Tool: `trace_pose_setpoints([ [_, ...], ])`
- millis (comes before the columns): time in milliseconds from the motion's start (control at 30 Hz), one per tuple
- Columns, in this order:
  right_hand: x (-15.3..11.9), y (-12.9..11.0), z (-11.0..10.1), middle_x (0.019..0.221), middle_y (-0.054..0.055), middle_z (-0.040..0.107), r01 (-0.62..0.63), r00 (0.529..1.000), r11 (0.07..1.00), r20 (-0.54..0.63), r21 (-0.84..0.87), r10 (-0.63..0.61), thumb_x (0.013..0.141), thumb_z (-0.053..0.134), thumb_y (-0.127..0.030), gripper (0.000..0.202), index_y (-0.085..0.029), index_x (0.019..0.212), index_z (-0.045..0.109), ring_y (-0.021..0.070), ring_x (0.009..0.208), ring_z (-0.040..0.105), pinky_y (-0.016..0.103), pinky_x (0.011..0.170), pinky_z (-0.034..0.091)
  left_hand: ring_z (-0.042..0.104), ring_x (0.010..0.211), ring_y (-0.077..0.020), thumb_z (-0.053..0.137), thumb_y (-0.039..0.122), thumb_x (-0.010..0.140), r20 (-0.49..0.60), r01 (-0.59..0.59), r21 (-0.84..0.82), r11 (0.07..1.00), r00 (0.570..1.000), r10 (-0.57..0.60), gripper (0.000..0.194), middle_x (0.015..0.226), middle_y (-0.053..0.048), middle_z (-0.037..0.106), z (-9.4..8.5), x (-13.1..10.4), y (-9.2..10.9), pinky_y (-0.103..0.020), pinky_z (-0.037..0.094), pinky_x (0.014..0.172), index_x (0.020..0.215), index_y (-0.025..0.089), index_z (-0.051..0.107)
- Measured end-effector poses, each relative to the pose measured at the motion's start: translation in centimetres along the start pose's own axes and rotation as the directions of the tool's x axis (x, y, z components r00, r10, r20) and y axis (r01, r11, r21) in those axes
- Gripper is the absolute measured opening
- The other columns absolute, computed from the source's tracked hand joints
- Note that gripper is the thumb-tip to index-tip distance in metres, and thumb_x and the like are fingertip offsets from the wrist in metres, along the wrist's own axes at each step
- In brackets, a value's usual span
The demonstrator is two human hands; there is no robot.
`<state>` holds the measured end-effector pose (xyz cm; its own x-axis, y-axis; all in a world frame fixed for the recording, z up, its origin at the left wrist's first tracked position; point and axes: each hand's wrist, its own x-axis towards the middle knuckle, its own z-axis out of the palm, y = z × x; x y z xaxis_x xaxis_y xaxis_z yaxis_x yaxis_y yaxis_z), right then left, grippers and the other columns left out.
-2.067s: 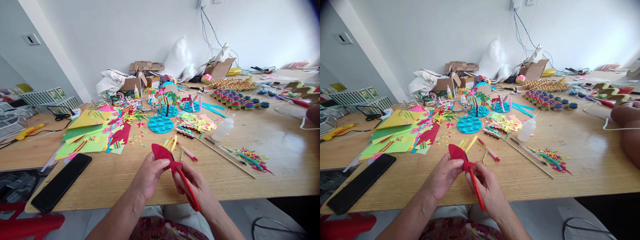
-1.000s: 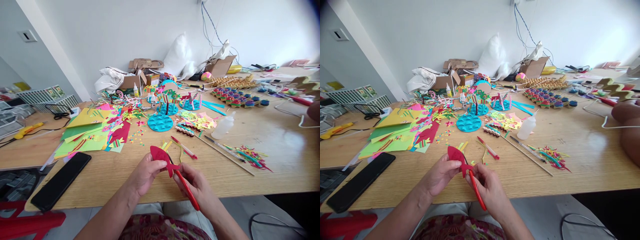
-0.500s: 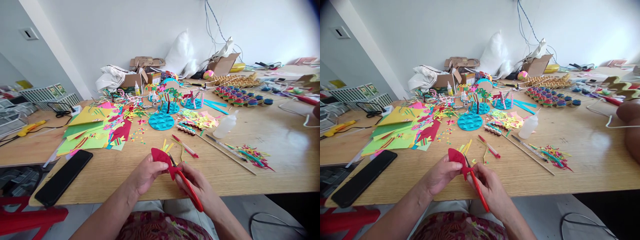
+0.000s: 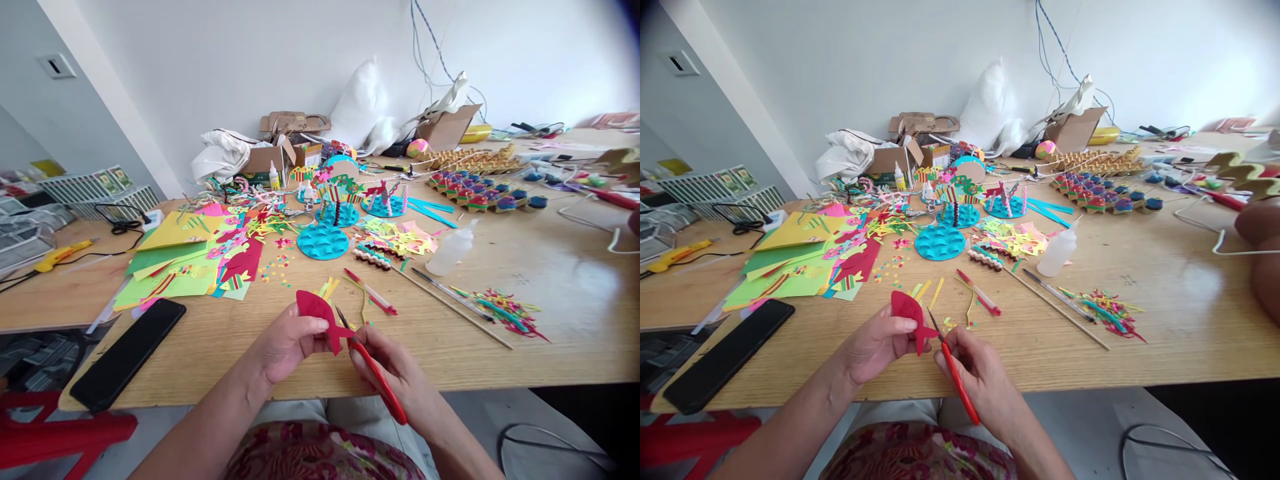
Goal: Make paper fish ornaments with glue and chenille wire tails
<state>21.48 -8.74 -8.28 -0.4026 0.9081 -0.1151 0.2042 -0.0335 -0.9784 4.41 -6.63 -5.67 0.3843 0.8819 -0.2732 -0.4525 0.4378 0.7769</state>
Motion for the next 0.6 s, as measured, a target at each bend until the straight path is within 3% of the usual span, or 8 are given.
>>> trace_pose_setpoints([
  [233, 0.08, -0.36, 0.58, 0.059, -0.006, 0.032, 0.012, 1.000, 1.000, 0.016, -0.013, -0.012, 0.083, 0.043, -0.050, 0.033, -0.019, 0.069, 0.042, 0.0088, 0.054, 0.030, 0.021, 0.047, 0.027, 0.055, 0.058, -0.0110, 0.067, 0.014, 0.058, 0.006, 0.036, -0.014, 0.999, 0.999, -0.036, 0.012, 0.064, -0.001, 0.060, 0.01, -0.15, -0.04, -0.023, 0.044, 0.057, 0.067, 0.012, 0.060],
  [600, 0.26, -0.40, 0.41, 0.056, -0.006, 0.034, 0.016, 1.000, 1.000, 0.003, -0.026, -0.016, 0.081, 0.045, -0.051, 0.035, -0.019, 0.067, 0.043, 0.0086, 0.051, 0.033, 0.022, 0.045, 0.026, 0.055, 0.064, -0.0132, 0.068, 0.016, 0.057, 0.003, 0.053, 0.028, 0.998, 0.999, -0.053, 0.017, 0.069, -0.003, 0.060, 0.00, 0.10, -0.64, -0.028, 0.046, 0.063, 0.071, 0.012, 0.059],
])
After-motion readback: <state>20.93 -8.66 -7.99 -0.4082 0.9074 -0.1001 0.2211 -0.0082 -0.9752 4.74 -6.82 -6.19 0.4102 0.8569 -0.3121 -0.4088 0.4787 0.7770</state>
